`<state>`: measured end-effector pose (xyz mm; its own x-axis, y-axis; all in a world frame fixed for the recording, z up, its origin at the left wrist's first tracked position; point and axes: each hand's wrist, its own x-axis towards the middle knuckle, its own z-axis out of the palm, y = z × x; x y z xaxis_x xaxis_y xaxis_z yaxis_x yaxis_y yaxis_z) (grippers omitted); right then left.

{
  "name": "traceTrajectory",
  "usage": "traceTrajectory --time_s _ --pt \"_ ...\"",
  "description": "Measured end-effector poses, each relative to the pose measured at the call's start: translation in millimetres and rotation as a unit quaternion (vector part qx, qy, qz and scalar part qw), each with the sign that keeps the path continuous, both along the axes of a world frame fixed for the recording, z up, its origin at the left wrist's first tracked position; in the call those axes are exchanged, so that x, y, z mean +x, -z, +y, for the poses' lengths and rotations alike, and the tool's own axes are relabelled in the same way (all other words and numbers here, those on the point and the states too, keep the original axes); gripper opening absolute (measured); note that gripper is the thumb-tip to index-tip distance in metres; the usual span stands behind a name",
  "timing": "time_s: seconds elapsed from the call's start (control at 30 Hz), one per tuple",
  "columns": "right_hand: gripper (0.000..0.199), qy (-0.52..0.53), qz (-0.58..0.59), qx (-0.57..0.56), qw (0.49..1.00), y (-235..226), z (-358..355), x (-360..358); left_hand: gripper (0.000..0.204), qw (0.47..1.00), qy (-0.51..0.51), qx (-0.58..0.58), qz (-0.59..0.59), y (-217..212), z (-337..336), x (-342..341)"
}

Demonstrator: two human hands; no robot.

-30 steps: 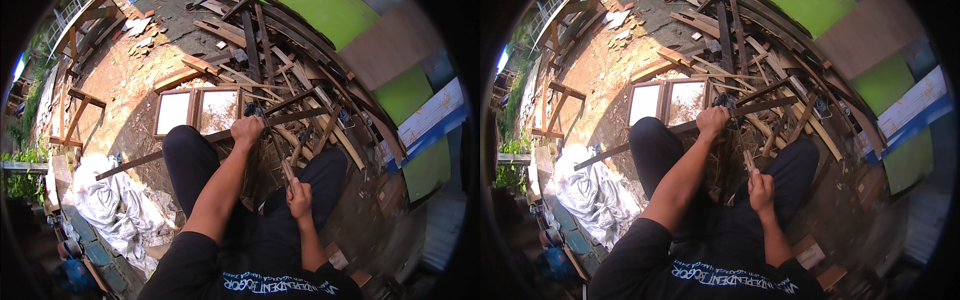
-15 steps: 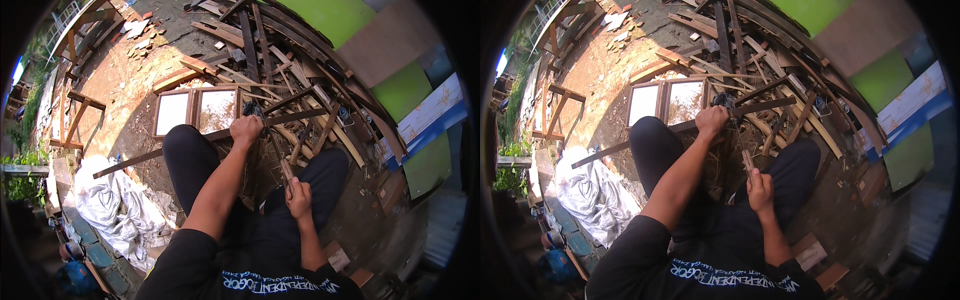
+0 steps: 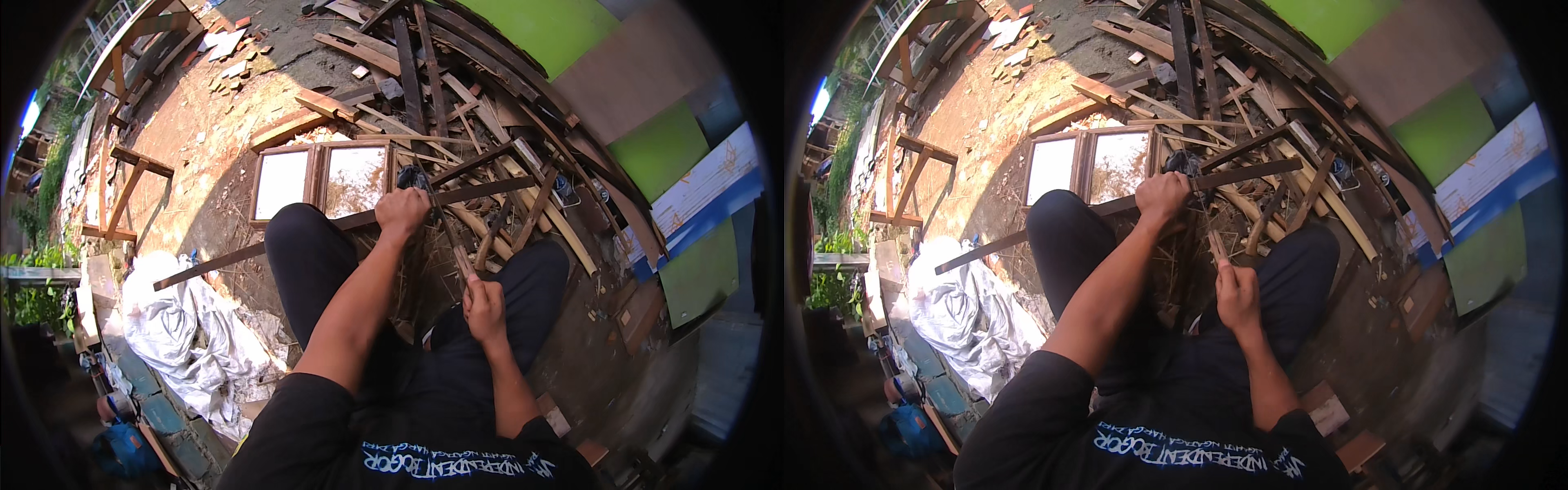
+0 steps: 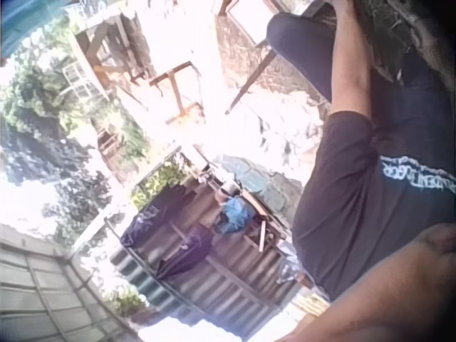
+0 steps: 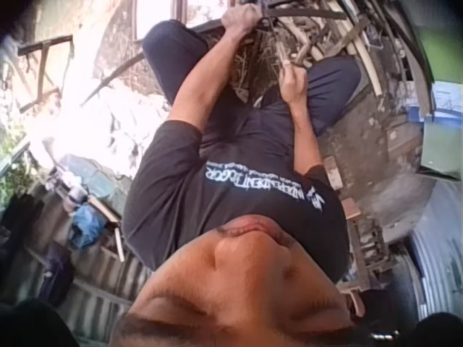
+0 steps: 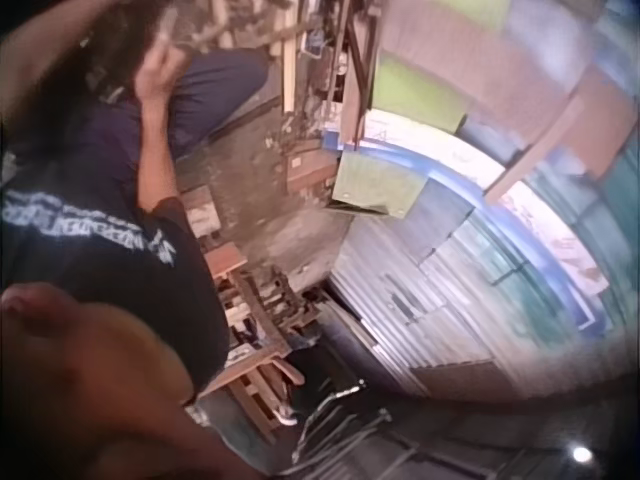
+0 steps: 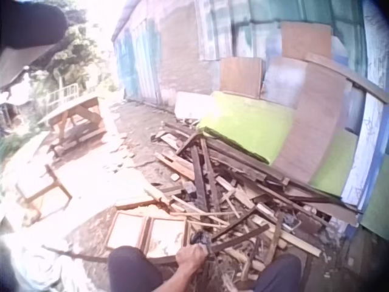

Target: The person sits on the ground and assembles a small wooden frame by fitting pieces together and using a metal file to smooth edges. They handle several wooden pieces and a metal file, then place the assembled frame on the ground.

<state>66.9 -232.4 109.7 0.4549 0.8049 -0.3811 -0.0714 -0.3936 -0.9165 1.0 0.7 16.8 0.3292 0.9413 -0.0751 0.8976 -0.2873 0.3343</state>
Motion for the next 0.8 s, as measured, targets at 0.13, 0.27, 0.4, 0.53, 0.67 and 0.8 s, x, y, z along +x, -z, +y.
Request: traceTrajectory --time_s 0.13,0.27,0.4,0.53,0.67,0.8 --pt "0.058 -0.015 -0.149 0.039 0.988 22.2 45.6 6.0 0.048 1.000 -0.021 0.016 -0.006 -2.4 2.4 0.9" --pt "0.059 0.000 -0.086 0.019 0.996 -17.6 -7.3 -27.2 0.047 0.999 -0.009 0.023 -0.025 2.0 -1.7 -2.8" --pt "0.057 0.027 -0.010 -0.032 0.999 -56.1 -87.7 -26.7 0.047 1.000 -0.006 0.011 -0.008 -3.7 -2.4 2.8" --pt "0.057 -0.005 -0.023 0.019 1.000 -23.4 -31.8 -16.8 0.047 1.000 -0.012 0.018 -0.003 -0.2 -0.5 -10.5" --pt "0.057 0.022 -0.133 0.052 0.989 34.2 34.5 -4.3 0.047 1.000 -0.005 0.016 -0.017 3.9 -3.6 5.6" --pt "0.056 0.002 -0.061 0.022 0.998 -19.5 -36.1 -26.2 0.047 0.998 -0.038 0.039 -0.013 -1.1 1.7 -3.5"
